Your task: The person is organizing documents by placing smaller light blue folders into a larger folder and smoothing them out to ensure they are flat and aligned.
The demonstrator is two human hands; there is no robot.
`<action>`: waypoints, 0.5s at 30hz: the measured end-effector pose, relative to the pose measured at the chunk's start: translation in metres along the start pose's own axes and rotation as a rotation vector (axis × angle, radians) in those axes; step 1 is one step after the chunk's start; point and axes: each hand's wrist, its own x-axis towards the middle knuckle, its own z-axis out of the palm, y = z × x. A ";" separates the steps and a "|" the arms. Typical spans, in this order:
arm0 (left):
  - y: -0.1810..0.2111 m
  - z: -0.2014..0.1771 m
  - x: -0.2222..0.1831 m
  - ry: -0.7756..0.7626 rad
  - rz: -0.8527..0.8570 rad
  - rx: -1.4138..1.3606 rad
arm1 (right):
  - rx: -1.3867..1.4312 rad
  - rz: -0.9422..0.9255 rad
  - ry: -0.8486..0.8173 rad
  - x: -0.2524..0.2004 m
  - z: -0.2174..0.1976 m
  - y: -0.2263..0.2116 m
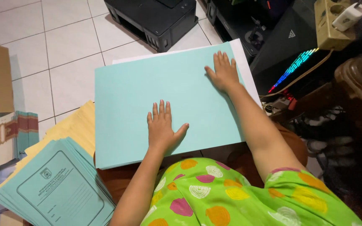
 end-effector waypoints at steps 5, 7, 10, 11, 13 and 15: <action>0.000 0.005 -0.001 0.017 -0.010 -0.001 | 0.139 0.019 -0.029 -0.153 -0.010 -0.015; 0.000 0.008 -0.002 0.014 -0.016 0.012 | 0.185 0.045 -0.051 -0.201 -0.007 -0.012; -0.003 0.013 -0.009 0.031 -0.021 0.007 | 0.175 0.115 0.036 -0.241 0.007 -0.006; -0.003 0.011 -0.014 0.022 -0.029 0.014 | 0.194 0.149 0.080 -0.247 0.010 -0.007; -0.004 0.010 -0.021 0.013 -0.039 0.020 | 0.212 0.182 0.122 -0.252 0.015 -0.009; -0.007 0.009 -0.028 0.007 -0.059 0.016 | 0.212 0.160 0.150 -0.251 0.021 -0.011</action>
